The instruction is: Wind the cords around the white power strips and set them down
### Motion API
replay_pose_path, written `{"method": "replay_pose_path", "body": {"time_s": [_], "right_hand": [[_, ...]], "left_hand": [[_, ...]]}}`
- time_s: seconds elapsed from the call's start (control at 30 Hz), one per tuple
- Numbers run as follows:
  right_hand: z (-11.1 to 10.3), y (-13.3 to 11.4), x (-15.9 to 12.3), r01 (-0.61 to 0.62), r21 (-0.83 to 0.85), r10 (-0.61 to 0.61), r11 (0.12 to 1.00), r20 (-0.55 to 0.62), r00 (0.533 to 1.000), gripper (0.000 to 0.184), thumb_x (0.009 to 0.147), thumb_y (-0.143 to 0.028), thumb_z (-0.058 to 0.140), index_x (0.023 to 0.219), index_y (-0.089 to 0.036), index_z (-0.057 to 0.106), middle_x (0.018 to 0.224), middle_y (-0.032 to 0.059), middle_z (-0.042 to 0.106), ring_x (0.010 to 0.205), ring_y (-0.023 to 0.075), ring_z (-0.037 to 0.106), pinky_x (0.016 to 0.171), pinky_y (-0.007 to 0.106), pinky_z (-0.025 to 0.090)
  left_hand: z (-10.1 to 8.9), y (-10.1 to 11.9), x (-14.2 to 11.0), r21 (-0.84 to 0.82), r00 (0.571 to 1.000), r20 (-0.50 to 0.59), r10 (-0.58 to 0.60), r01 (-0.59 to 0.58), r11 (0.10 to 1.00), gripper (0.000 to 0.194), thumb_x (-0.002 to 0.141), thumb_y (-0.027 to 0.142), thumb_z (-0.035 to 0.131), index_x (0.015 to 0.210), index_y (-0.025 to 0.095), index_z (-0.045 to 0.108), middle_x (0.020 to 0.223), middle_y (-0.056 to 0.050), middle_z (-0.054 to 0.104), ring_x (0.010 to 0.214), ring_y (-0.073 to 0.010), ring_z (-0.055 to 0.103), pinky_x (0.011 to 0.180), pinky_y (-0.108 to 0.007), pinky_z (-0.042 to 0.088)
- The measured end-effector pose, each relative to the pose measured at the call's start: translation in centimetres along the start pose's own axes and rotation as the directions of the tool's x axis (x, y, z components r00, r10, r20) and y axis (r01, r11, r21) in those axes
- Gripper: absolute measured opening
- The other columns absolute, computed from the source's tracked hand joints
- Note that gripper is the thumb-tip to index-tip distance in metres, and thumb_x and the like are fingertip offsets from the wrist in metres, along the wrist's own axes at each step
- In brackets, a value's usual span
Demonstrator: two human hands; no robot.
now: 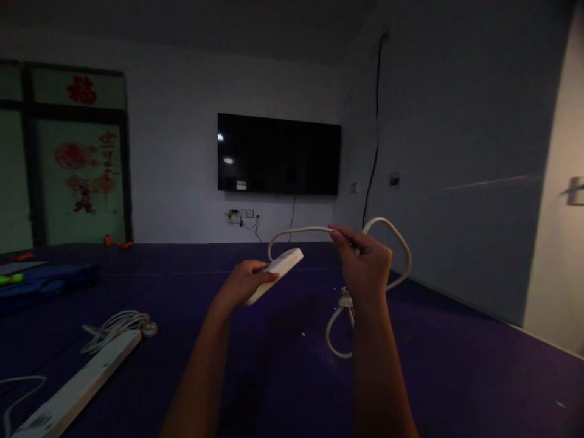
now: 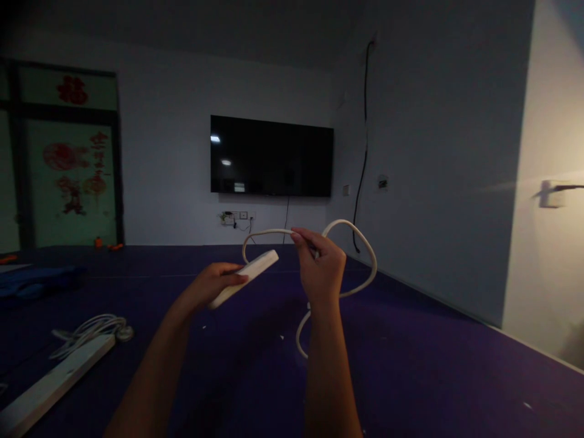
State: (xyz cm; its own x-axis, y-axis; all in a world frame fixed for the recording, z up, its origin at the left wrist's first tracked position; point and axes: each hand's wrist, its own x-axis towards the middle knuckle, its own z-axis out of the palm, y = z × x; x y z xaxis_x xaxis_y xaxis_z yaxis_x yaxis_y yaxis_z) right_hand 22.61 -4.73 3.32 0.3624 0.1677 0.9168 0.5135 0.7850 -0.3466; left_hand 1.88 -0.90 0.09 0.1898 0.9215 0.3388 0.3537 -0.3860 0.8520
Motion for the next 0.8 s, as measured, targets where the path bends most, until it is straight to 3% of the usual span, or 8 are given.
{"method": "replay_pose_path", "body": {"time_s": [0.13, 0.3, 0.57, 0.8], "right_hand": [[0.2, 0.1, -0.1, -0.011, 0.01, 0.01, 1.0, 0.012, 1.0, 0.016, 0.077, -0.029, 0.065, 0.082, -0.019, 0.075, 0.07, 0.0032, 0.072, 0.061, 0.0139, 0.061, 0.057, 0.027, 0.046], [0.7, 0.7, -0.1, -0.054, 0.035, 0.054, 0.998, 0.02, 0.998, 0.022, 0.076, -0.036, 0.064, 0.082, -0.018, 0.075, 0.064, 0.0022, 0.068, 0.058, 0.0141, 0.059, 0.055, 0.026, 0.044], [1.3, 2.1, -0.3, -0.14, 0.096, 0.139, 0.985, 0.022, 0.99, 0.029, 0.075, -0.043, 0.065, 0.079, -0.016, 0.074, 0.059, 0.0012, 0.063, 0.053, 0.013, 0.054, 0.05, 0.025, 0.039], [2.1, 2.2, -0.5, -0.183, 0.105, 0.173, 0.977, 0.097, 0.98, 0.03, 0.074, -0.043, 0.064, 0.078, -0.014, 0.073, 0.057, 0.0004, 0.062, 0.05, 0.0116, 0.049, 0.05, 0.025, 0.037]], "left_hand": [[-0.5, 0.0, 0.2, -0.158, 0.981, -0.192, -0.032, 0.001, 0.987, 0.038, 0.06, 0.035, 0.072, 0.092, 0.016, 0.071, 0.073, -0.005, 0.07, 0.061, -0.0181, 0.06, 0.054, -0.025, 0.041], [-0.8, 1.0, -0.4, -0.38, 0.958, -0.252, -0.135, 0.031, 0.924, 0.034, 0.061, 0.033, 0.073, 0.088, 0.014, 0.068, 0.057, -0.001, 0.063, 0.044, -0.0138, 0.056, 0.044, -0.024, 0.04], [-1.8, 1.5, -0.6, -0.636, 0.96, -0.239, -0.149, -0.039, 0.771, 0.026, 0.067, 0.031, 0.072, 0.084, 0.012, 0.064, 0.062, -0.005, 0.065, 0.048, -0.0175, 0.063, 0.044, -0.026, 0.049], [-1.7, 2.3, -0.5, -0.791, 0.974, -0.129, -0.188, 0.013, 0.611, 0.025, 0.08, 0.032, 0.059, 0.089, 0.009, 0.063, 0.066, -0.009, 0.066, 0.051, -0.0176, 0.063, 0.044, -0.026, 0.051]]}}
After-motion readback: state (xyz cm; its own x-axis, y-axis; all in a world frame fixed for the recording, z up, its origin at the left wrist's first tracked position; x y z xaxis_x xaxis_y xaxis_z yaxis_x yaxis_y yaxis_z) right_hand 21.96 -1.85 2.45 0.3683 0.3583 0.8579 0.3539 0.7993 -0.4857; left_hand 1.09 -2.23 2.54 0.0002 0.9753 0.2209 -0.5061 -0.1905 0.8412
